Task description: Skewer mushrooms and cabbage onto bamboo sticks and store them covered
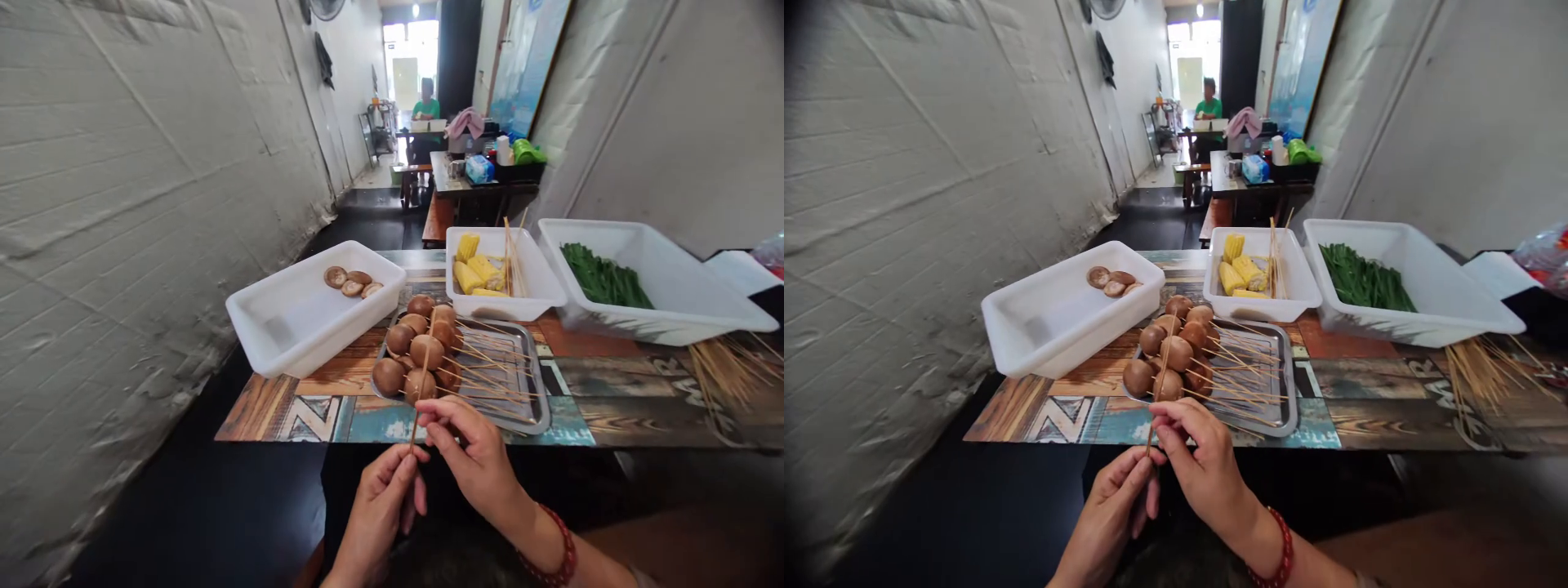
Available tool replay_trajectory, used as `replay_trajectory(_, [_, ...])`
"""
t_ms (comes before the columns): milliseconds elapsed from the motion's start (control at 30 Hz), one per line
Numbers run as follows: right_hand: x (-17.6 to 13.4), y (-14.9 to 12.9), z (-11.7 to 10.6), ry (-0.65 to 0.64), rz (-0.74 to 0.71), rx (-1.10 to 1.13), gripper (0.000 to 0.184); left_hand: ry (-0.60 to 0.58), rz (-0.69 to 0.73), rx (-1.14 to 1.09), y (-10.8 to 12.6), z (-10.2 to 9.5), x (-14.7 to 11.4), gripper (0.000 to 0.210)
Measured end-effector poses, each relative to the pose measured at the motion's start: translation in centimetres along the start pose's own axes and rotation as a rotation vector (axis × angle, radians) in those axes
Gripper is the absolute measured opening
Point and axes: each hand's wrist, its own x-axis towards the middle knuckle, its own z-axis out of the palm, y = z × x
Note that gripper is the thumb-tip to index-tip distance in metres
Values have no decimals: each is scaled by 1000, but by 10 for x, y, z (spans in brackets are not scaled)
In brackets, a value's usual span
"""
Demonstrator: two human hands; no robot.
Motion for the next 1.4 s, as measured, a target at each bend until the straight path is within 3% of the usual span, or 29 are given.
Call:
replay_trajectory(200, [2, 10, 0, 143, 193, 123, 10, -62, -93, -66, -14, 1, -6, 52])
replay_trajectory(367, [5, 5, -11, 57, 204, 148, 17, -200, -124, -106, -26, 6, -3, 51])
replay_trajectory(500, [7, 4, -18, 69, 258, 169, 24, -273, -153, -135, -31, 7, -2, 52])
replay_trajectory(733, [7, 14, -21, 98, 272, 184, 19, -264, -185, -228, -37, 2, -4, 48])
replay_trajectory(900, [8, 17, -22, 114, 278, 233, 19, -302, -220, -114, -39, 1, -7, 51])
replay_trajectory(1400, [4, 9, -37, 63, 289, 217, 31, -367, -192, -62, -31, 17, -5, 52])
